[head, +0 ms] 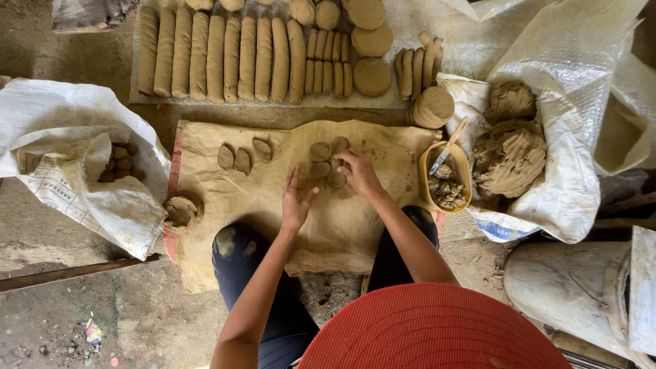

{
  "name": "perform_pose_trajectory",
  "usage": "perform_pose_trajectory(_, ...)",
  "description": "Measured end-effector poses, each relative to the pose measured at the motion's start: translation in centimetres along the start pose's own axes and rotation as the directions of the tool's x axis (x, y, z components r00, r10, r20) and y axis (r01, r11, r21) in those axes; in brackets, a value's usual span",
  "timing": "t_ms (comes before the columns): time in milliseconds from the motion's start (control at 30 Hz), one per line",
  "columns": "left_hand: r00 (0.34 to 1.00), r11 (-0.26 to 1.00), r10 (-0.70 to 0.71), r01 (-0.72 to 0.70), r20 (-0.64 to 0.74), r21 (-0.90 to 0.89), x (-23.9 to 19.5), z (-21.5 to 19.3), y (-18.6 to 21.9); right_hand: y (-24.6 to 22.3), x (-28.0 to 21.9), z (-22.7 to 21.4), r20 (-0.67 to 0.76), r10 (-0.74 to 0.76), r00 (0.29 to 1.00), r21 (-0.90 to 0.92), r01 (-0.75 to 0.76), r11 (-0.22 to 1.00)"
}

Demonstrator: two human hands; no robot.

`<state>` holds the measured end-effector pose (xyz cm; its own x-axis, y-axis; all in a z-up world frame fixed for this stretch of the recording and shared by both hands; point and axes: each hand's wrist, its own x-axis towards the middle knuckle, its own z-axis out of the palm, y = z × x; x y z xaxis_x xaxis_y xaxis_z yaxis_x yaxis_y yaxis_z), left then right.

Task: The person forms a clay flower by assembling flattened clay petals onto a central stem. They shape each petal by hand, attach them to the top of a long clay cylinder, and smooth the clay to secure the components together.

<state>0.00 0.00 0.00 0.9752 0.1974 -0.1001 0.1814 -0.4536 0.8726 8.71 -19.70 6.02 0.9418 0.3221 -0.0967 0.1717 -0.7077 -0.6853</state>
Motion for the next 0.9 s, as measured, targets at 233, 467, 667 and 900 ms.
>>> perform_pose_trajectory(233, 0.999, 1.0, 0.014, -0.015, -0.047, -0.022, 0.4, 0.6, 0.0, 3.5, 2.1, 2.9, -0.085, -0.263, 0.961, -0.105, 0.253, 0.962)
perform_pose_trajectory(467, 0.999, 0.999, -0.034, 0.034, -0.035, -0.019, 0.6, 0.9, -0.1, 4.3, 3.4, 3.8, 0.007, -0.263, 0.965, -0.242, 0.257, 0.936)
perform_pose_trajectory(667, 0.998, 0.998, -0.055, 0.054, -0.035, -0.026, 0.6, 0.6, 0.2, 3.0, 6.3, 1.0, 0.066, -0.148, 0.987, -0.359, 0.162, 0.919)
perform_pose_trajectory(900, 0.999, 0.999, -0.001, -0.001, -0.038, -0.047, 0.4, 0.7, -0.2, 0.6, 12.0, 3.4, -0.084, -0.288, 0.954, -0.713, 0.144, 0.686)
